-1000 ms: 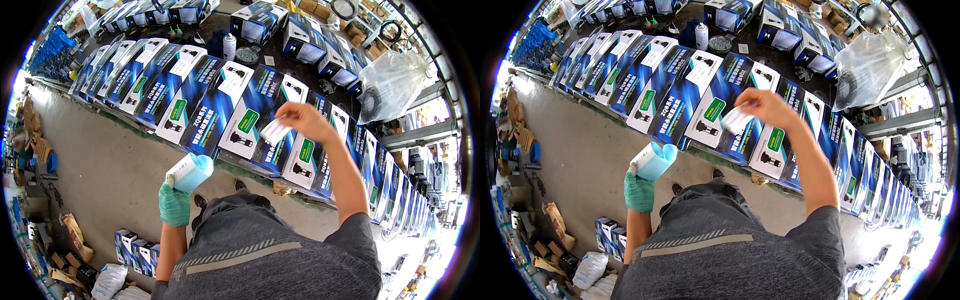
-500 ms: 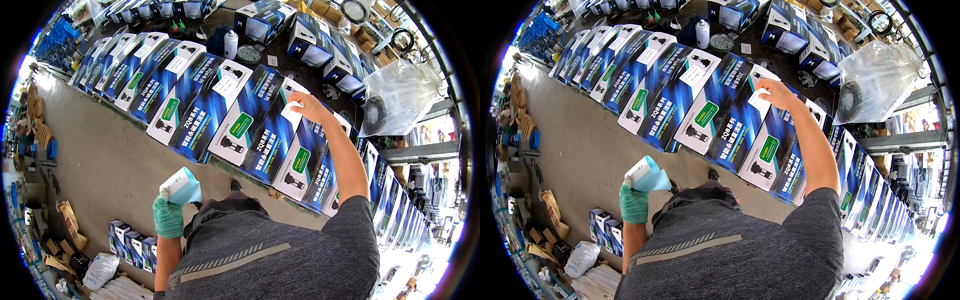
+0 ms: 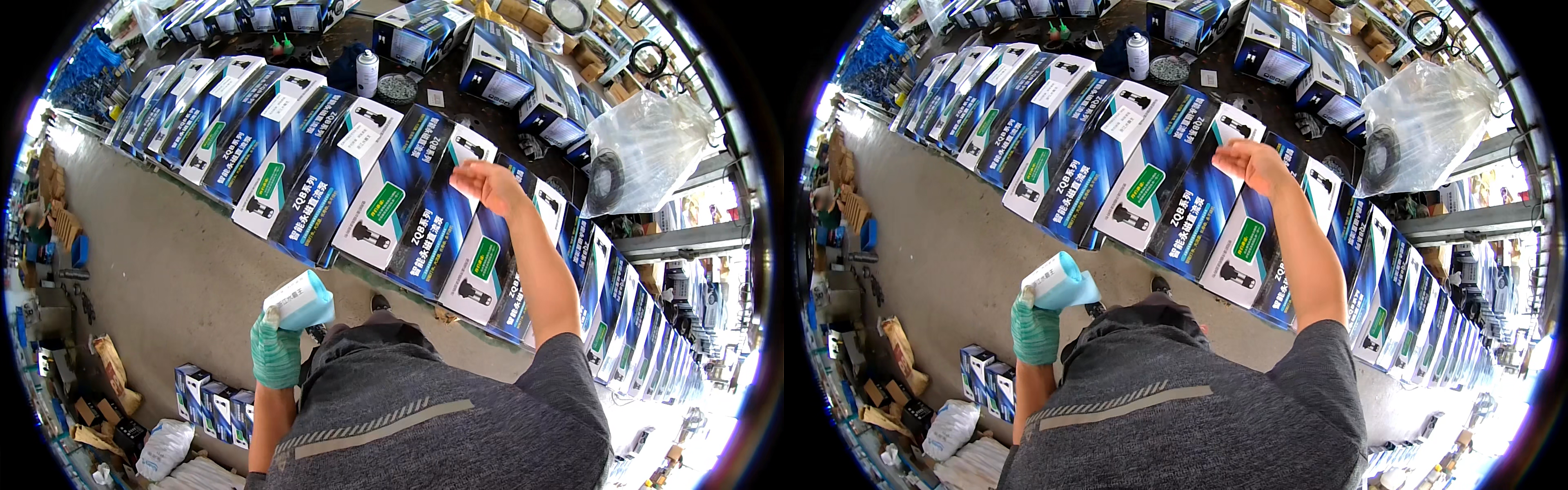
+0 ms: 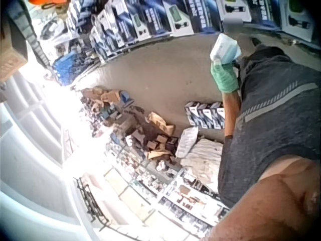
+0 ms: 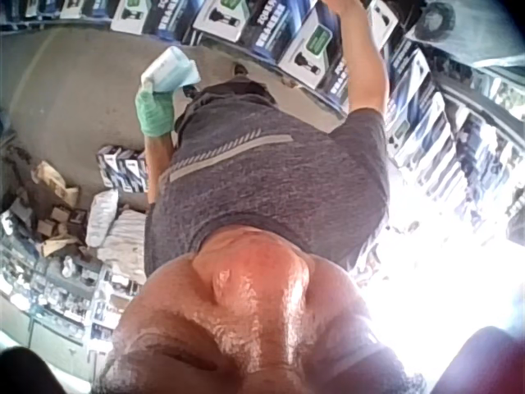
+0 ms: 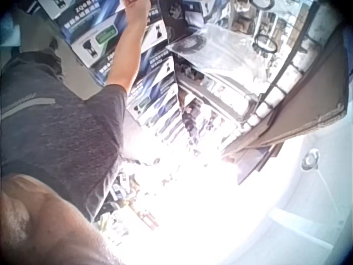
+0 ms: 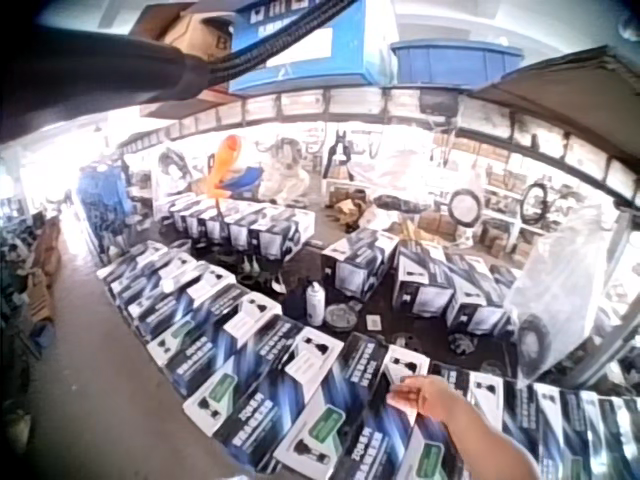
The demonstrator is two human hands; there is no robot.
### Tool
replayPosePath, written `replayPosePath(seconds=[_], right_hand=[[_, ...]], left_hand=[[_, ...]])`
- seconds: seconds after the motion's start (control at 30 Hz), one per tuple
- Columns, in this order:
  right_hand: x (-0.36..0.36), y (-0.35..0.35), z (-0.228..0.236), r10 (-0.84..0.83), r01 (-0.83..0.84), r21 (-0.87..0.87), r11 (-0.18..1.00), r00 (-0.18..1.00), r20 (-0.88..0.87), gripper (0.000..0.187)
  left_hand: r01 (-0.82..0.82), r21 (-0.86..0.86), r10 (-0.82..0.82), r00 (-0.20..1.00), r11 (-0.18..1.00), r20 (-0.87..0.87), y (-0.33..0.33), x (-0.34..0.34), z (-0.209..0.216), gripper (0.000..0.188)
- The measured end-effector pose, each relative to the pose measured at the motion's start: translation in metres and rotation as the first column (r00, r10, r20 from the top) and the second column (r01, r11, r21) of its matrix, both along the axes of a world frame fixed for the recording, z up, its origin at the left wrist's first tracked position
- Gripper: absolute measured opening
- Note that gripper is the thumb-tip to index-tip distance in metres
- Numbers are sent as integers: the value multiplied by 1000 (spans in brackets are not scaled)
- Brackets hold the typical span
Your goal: The person stands in a warehouse aisle and applies white labels to a row of blue and white product boxes. They hold a roll of labels in their left hand and use their right hand to peel and stick each label onto the top surface of the boxes. The person moves along the row, repeating the process for multiple boxes.
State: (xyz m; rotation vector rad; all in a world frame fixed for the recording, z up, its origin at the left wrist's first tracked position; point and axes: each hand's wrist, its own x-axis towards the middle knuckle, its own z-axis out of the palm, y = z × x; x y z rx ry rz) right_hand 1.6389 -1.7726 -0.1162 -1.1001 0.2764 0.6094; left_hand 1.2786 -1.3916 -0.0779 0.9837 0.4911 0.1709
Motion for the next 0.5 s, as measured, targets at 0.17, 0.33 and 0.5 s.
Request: replayPosePath(seconds=[0.17, 0.33, 0.5], right_hand=[[30, 33, -8, -428, 529, -194, 826, 814, 394, 22], [-108, 155, 76, 283, -105, -296, 949, 694, 662, 29], [-221, 256, 107, 510, -380, -391, 839, 292, 809, 55]], left_hand=[[82, 13, -83, 992, 997, 98, -1, 10, 23, 74], [30, 158, -50, 991, 987, 127, 9, 4, 24, 77], [-119, 258, 25, 940, 959, 341, 34, -25, 25, 55]])
